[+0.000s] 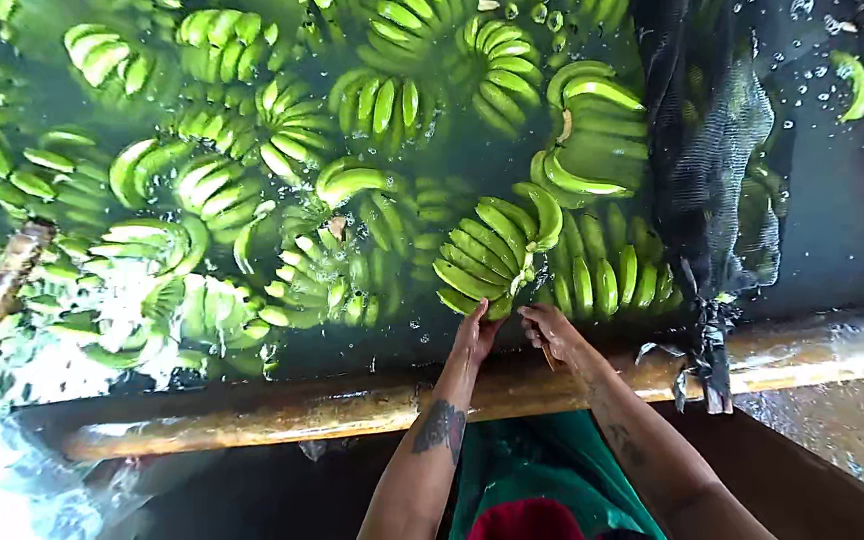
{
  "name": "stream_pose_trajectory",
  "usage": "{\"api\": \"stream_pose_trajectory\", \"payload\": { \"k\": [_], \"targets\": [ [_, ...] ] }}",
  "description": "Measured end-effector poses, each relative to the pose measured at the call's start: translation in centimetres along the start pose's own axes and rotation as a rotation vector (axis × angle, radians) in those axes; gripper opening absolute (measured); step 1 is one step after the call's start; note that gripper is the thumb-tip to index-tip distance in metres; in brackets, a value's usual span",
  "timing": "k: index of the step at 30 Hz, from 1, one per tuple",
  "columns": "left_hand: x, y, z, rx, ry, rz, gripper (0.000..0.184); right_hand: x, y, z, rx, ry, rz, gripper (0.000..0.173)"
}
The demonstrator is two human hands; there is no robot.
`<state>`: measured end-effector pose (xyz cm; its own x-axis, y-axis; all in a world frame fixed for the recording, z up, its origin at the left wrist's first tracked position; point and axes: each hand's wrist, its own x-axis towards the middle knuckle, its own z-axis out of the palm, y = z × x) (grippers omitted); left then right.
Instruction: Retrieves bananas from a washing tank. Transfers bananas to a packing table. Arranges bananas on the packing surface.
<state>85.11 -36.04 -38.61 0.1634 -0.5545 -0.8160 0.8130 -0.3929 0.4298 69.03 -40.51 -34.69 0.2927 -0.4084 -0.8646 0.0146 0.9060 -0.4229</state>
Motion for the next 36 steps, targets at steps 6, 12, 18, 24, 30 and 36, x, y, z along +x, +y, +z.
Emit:
{"api": "stream_pose_trajectory", "payload": {
  "k": [6, 12, 18, 24, 30, 36],
  "targets": [
    [-0.5, 0.3, -0.4, -0.026, -0.005, -0.021, 0.040, 1.0, -0.8, 2.1, 0.080, -0.008, -0.034, 0.014],
    [1.5, 2.3, -2.2, 0.077, 0.120, 0.166, 0.048, -4.5, -0.1, 1.7, -0.405, -0.122, -0.259, 0.028],
    [-0.2, 4.1, -2.8, 0.010, 0.016, 0.035, 0.042, -1.1, 1.1, 1.4, -0.451, -0.121, -0.111, 0.026],
    [0.4, 6.2, -5.7, 0.054, -0.076, -0.066, 0.039, 0.4, 0.3, 2.2, -0.593, -0.268, -0.004, 0.030],
    [1.0, 8.2, -8.6, 0.206, -0.123, -0.124, 0.037, 1.7, -0.2, 3.2, -0.571, -0.458, 0.060, 0.029],
    [0.6, 9.4, -9.0, 0.231, -0.057, -0.177, 0.038, 2.2, 0.3, 5.0, -0.543, -0.439, 0.099, 0.026]
  ]
}}
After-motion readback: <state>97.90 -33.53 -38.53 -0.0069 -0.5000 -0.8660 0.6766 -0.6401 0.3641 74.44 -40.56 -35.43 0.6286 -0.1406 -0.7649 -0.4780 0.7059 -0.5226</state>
